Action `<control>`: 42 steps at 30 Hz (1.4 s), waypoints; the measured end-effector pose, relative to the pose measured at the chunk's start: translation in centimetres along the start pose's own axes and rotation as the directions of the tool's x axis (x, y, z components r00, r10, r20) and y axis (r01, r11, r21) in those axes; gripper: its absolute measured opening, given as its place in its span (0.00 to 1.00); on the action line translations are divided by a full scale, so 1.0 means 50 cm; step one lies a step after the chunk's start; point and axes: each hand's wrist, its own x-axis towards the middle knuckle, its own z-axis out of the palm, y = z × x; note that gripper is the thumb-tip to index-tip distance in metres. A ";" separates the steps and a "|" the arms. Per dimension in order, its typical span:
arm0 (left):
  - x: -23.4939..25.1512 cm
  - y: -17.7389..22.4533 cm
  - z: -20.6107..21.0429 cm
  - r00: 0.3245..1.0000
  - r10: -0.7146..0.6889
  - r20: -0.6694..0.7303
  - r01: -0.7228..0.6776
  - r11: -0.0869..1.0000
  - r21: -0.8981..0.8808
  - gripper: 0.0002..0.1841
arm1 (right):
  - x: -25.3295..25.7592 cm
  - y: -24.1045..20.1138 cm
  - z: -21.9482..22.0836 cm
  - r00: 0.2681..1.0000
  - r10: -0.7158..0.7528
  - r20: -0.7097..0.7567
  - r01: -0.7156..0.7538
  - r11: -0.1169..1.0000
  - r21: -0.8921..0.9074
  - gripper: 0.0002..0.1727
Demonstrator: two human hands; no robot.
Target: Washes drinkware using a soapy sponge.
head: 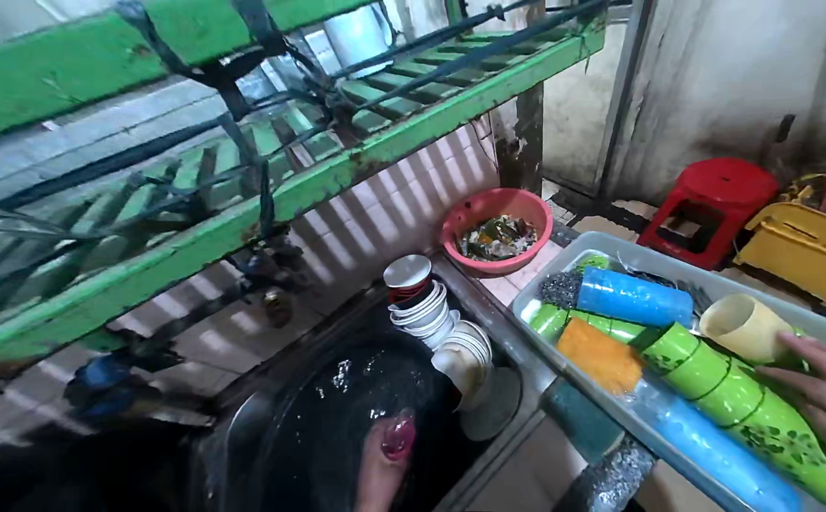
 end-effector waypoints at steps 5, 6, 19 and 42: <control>-0.020 0.181 -0.051 0.974 0.208 -0.087 -0.225 0.891 -0.395 0.44 | 0.001 0.000 0.010 0.999 0.005 -0.036 -0.004 1.000 0.027 0.19; -0.021 0.238 -0.070 0.969 0.244 -0.026 -0.230 0.865 -0.445 0.46 | 0.002 -0.001 0.010 0.999 0.005 -0.042 -0.003 0.999 0.032 0.19; 0.053 0.747 -0.050 0.367 0.336 0.868 0.003 0.932 -0.362 0.31 | 0.001 0.001 0.041 0.971 0.004 -0.241 0.009 0.998 0.056 0.19; -0.019 0.485 -0.126 0.895 0.294 0.334 0.110 0.581 -0.807 0.48 | 0.250 -0.345 0.099 0.784 0.157 0.601 -0.137 0.987 -0.079 0.44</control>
